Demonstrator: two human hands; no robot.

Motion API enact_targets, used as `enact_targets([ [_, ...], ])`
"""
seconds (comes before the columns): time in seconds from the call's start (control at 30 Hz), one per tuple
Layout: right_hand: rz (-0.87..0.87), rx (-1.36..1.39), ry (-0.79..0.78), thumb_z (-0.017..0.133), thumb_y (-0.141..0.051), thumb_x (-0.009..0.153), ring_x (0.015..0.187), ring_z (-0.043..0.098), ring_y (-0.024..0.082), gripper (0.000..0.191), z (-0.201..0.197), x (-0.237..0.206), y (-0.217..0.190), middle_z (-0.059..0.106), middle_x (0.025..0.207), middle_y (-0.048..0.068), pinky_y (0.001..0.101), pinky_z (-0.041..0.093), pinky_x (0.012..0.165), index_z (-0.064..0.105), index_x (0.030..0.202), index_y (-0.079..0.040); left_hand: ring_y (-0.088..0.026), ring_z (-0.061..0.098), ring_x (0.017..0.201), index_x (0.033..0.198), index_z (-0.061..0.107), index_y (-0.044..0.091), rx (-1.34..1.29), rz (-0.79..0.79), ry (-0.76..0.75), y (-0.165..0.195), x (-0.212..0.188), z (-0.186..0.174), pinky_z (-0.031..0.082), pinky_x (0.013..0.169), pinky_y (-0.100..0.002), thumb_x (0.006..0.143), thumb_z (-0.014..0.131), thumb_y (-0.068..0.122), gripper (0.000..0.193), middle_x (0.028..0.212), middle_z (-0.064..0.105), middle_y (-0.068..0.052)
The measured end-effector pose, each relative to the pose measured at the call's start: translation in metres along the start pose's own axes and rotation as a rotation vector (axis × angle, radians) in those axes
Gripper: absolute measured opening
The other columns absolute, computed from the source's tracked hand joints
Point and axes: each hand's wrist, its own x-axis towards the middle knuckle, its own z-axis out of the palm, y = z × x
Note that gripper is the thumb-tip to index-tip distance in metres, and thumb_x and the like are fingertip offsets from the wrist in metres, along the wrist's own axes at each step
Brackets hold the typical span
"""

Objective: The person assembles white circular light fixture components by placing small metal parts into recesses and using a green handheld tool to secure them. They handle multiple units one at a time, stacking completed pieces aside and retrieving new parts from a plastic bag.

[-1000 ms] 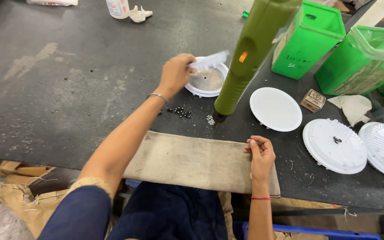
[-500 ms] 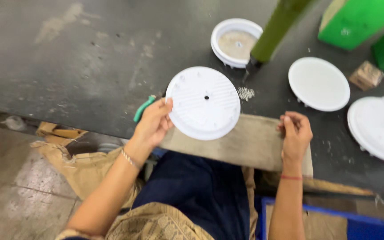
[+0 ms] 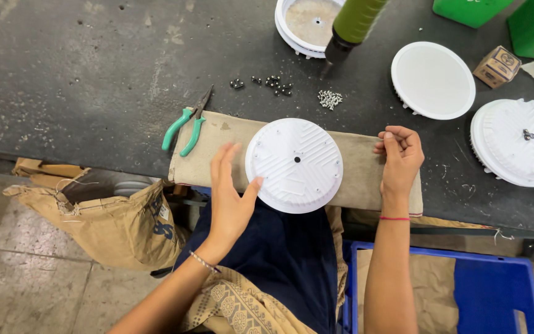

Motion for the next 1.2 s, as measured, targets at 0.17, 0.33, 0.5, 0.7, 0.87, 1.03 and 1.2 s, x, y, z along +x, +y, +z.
enact_targets([
  [0.17,0.003,0.011,-0.001,0.063,-0.003,0.105,0.080,0.064,0.010,0.008,-0.001,0.000,0.005,0.070,0.100,0.006,0.0250,0.056,0.074,0.064,0.113,-0.002,-0.042,0.025,0.156,0.154,0.040,0.007,0.392,0.313,-0.261,0.006,0.014,-0.018,0.020,0.127,-0.054,0.080,0.084,0.041,0.093,0.163,0.033,-0.022],
  [0.33,-0.007,0.007,-0.007,0.064,-0.003,0.105,0.080,0.064,0.010,0.008,-0.002,0.000,0.012,0.070,0.100,0.006,0.0254,0.056,0.074,0.063,0.113,-0.003,-0.053,0.015,0.150,0.153,0.045,0.018,0.533,0.376,-0.528,0.001,0.028,-0.008,0.012,0.118,-0.064,0.055,0.089,0.061,0.116,0.162,0.020,-0.029],
  [0.5,0.049,-0.006,0.018,0.064,-0.004,0.105,0.079,0.063,0.010,0.009,0.010,-0.001,-0.002,0.070,0.099,0.006,0.0244,0.054,0.072,0.064,0.114,-0.003,-0.054,0.016,0.149,0.152,0.046,0.018,0.591,0.359,-0.412,-0.006,0.026,0.007,0.013,0.119,-0.065,0.059,0.089,0.062,0.111,0.163,0.022,-0.027],
  [0.7,-0.185,0.271,-0.226,0.079,-0.031,0.108,0.109,0.065,0.017,0.052,0.051,0.016,-0.105,0.062,0.122,0.009,0.0320,0.057,0.096,0.054,0.144,-0.002,-0.051,0.017,0.150,0.151,0.046,0.019,0.603,0.341,-0.351,-0.011,0.025,0.010,0.013,0.119,-0.065,0.058,0.089,0.064,0.112,0.163,0.024,-0.023],
  [0.87,-0.326,0.167,-0.389,0.079,-0.025,0.109,0.098,0.062,0.020,0.047,0.096,0.023,-0.202,0.062,0.116,0.012,0.0346,0.054,0.093,0.051,0.137,0.002,-0.050,0.018,0.151,0.153,0.044,0.019,0.587,0.341,-0.347,-0.013,0.023,0.007,0.014,0.120,-0.064,0.057,0.090,0.063,0.115,0.164,0.023,-0.022],
  [1.03,-0.359,0.189,-0.289,0.073,-0.010,0.114,0.060,0.051,0.019,0.023,0.150,0.012,-0.204,0.053,0.079,0.008,0.0336,0.047,0.060,0.053,0.106,0.000,-0.049,0.017,0.153,0.159,0.028,0.011,0.519,0.303,-0.317,-0.019,0.026,0.004,0.017,0.121,-0.064,0.051,0.093,0.060,0.135,0.166,0.013,-0.029],
  [1.2,-0.318,0.154,-0.203,0.066,-0.009,0.113,0.053,0.054,0.016,0.021,0.186,-0.016,-0.150,0.054,0.064,0.007,0.0283,0.048,0.055,0.054,0.098,-0.001,-0.046,0.018,0.154,0.160,0.015,0.005,0.489,0.281,-0.293,-0.025,0.028,0.002,0.018,0.121,-0.062,0.047,0.095,0.060,0.149,0.164,0.012,-0.032],
])
